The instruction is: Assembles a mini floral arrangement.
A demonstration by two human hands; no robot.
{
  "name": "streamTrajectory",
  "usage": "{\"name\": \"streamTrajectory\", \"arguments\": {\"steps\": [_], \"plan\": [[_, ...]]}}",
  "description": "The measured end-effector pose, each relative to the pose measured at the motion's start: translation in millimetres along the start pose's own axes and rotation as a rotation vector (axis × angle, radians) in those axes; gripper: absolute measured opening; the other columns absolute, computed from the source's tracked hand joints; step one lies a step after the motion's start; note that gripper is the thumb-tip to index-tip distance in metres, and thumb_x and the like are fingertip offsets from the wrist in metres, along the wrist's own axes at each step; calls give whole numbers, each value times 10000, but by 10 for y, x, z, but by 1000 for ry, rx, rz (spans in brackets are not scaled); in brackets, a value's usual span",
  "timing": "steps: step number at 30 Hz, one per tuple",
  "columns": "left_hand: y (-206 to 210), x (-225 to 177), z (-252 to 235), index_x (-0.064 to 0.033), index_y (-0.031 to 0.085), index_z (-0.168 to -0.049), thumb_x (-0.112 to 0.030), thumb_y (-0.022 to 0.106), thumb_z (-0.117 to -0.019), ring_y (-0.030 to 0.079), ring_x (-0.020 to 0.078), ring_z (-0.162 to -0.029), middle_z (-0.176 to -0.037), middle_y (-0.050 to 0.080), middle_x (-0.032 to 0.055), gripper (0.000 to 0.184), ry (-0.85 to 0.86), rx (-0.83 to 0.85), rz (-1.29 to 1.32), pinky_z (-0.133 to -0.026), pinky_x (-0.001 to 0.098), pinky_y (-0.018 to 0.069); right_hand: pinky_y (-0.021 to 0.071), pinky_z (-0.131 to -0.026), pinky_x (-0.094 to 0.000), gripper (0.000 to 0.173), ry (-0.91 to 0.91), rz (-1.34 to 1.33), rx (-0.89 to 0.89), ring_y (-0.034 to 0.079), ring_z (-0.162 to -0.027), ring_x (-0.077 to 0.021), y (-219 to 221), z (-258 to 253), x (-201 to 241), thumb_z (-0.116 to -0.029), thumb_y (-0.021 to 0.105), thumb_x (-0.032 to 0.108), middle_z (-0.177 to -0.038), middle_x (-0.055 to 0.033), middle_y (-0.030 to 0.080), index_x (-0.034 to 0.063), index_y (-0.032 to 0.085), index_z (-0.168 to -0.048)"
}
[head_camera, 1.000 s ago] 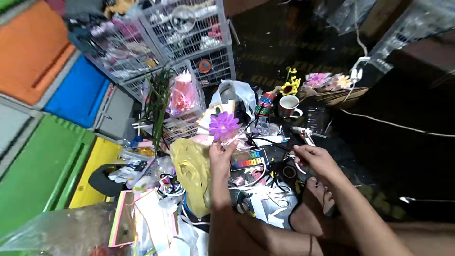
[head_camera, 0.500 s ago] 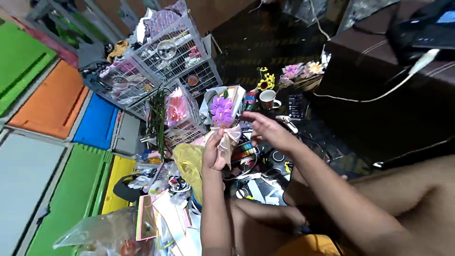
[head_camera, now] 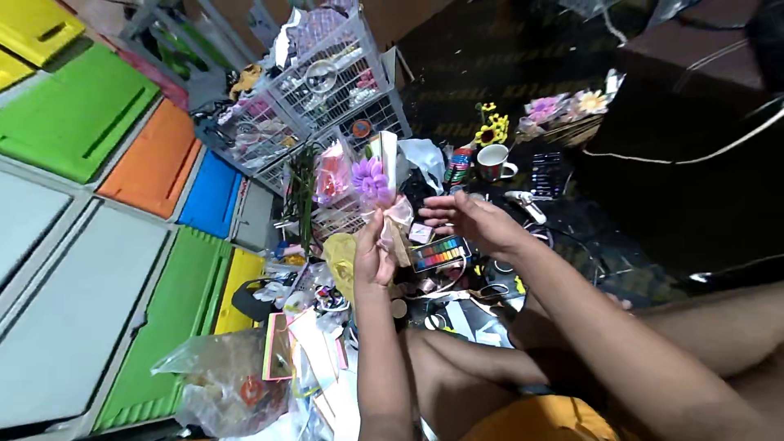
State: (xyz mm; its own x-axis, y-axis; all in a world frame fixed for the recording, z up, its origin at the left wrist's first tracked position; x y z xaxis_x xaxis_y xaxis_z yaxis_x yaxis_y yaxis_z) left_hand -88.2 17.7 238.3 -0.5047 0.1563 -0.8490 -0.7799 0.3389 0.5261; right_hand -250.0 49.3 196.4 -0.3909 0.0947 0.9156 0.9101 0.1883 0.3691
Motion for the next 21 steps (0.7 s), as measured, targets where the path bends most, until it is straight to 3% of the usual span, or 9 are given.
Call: {"name": "streamTrajectory", "arguments": {"steps": [2, 4, 7, 10, 13, 15, 17, 19, 21], "plan": [[61, 125, -19, -135, 639, -1269, -345, 570, -1020, 677, 184, -1092, -1237, 685, 63, 333, -30, -75, 34, -893, 364, 589, 566, -951, -375, 575, 15, -110, -6, 674, -1130, -185, 100, 5, 37, -1097, 291, 492, -1314, -60, 666, 84, 567, -1394], [124, 240, -60, -153, 631, -1286, -366, 482, -1058, 686, 164, -1067, -1262, 679, 53, 346, -73, -42, 129, -867, 332, 592, 595, -857, -341, 488, 25, -145, -48, 707, -990, -164, 129, 32, 41, -1118, 300, 374, -1198, -67, 709, 62, 600, -1342], [149, 326, -48, -169, 633, -1304, -372, 457, -1058, 669, 216, -1144, -1359, 637, 71, 364, -136, -46, 195, -875, 368, 588, 583, -746, -275, 244, -23, -48, -188, 686, -803, -110, 108, 160, 89, -1083, 474, 151, -979, -60, 730, 25, 667, -1161], [178, 354, 6, -151, 633, -1291, -345, 482, -1046, 631, 236, -1223, -1399, 609, 81, 347, -161, -14, 246, -940, 388, 566, 567, -661, -230, 98, -23, 33, -291, 657, -696, -78, 131, 335, 154, -1014, 605, 65, -851, -39, 717, 21, 692, -1030], [202, 323, 87, -142, 628, -1282, -336, 469, -1048, 671, 183, -1122, -1326, 649, 65, 343, -127, -25, 133, -862, 337, 589, 562, -670, -222, 93, 11, 33, -286, 647, -695, -68, 237, 412, 141, -1000, 632, 62, -840, -30, 713, 19, 714, -1005], [260, 261, 171, -143, 652, -1181, -279, 488, -1054, 700, 111, -935, -1097, 713, 26, 249, -60, -91, -36, -778, 285, 600, 552, -688, -231, 74, 31, -2, -271, 626, -701, -64, 311, 406, 103, -979, 644, 39, -825, -16, 690, 20, 716, -979], [310, 209, 233, -107, 647, -1134, -222, 505, -1063, 696, 100, -865, -972, 715, 20, 196, 28, -106, -175, -797, 299, 597, 578, -733, -261, 81, 48, -62, -250, 657, -747, -86, 348, 389, 36, -962, 628, -10, -860, -34, 701, 5, 702, -991], [342, 158, 311, -75, 621, -1158, -199, 499, -1068, 693, 112, -875, -971, 710, 35, 196, 100, -128, -222, -813, 313, 591, 584, -751, -270, 114, 66, -155, -241, 674, -774, -98, 349, 399, -21, -970, 589, -29, -885, -52, 714, -5, 692, -1010], [354, 71, 414, -104, 579, -1215, -321, 459, -1076, 665, 82, -978, -1052, 690, -3, 285, 162, -142, -246, -901, 298, 558, 597, -745, -264, 136, 77, -217, -255, 690, -775, -96, 332, 448, -21, -984, 550, -28, -876, -52, 719, -2, 682, -1009]]}}
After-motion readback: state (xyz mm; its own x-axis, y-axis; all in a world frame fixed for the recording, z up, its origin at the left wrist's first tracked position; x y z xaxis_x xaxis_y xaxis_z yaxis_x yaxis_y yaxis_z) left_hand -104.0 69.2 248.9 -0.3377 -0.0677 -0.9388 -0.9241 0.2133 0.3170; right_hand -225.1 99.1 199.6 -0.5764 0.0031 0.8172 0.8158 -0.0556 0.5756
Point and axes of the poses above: each hand's wrist, its own z-axis away from the middle knuckle, its own y-axis out of the palm, x = y × z, the point moved 8 cm from there along -z, towards the middle knuckle
